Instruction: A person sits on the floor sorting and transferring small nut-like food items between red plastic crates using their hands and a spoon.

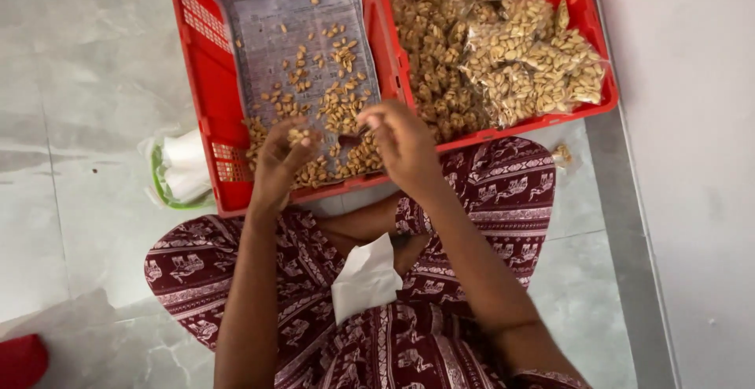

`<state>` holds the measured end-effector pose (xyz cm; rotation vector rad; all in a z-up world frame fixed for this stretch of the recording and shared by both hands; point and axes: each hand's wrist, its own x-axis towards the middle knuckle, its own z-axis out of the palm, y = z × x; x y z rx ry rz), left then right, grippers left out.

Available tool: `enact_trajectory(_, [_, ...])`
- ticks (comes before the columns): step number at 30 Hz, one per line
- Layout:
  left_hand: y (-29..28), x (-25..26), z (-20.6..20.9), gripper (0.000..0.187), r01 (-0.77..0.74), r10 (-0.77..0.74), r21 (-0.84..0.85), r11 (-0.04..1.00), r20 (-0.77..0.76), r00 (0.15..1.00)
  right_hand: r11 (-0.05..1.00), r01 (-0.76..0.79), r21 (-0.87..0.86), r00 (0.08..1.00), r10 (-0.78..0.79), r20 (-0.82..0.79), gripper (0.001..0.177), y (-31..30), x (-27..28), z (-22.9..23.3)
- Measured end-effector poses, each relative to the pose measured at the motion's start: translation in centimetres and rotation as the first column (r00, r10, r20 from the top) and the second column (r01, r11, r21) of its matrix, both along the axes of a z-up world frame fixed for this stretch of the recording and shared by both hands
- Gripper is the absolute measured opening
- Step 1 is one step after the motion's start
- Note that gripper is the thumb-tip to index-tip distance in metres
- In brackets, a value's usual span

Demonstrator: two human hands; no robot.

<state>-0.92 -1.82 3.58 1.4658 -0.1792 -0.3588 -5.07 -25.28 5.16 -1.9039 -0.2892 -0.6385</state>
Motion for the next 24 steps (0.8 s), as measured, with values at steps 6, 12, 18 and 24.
enact_trajectory(6, [-1.6, -0.6, 2.0, 0.029, -0.108, 0.112, 0.069, 0.992, -0.058, 0.992, 0.878, -0.217, -0.427, 0.929, 0.051, -0.368, 0.026, 0.8, 1.0, -4.0])
enact_trajectory(12, [-1.7, 0.3, -0.4, 0.029, -0.238, 0.23, 0.337, 0.911, 0.065, 0.971, 0.842, -0.334, -0.423, 0.869, 0.102, -0.484, 0.039, 0.0, 0.6, -1.5])
enact_trajectory(18, [-7.4, 1.9, 3.7, 0.04, -0.278, 0.191, 0.357, 0.892, 0.26, 0.947, 0.825, -0.29, -0.485, 0.92, 0.1, -0.38, 0.03, 0.1, 1.0, -6.0])
enact_trajectory(24, [-14.9, 7.5, 2.9, 0.016, -0.282, 0.136, 0.252, 0.926, 0.473, 0.87, 0.819, -0.293, -0.492, 0.91, 0.082, -0.405, 0.03, -1.1, 0.6, -3.0])
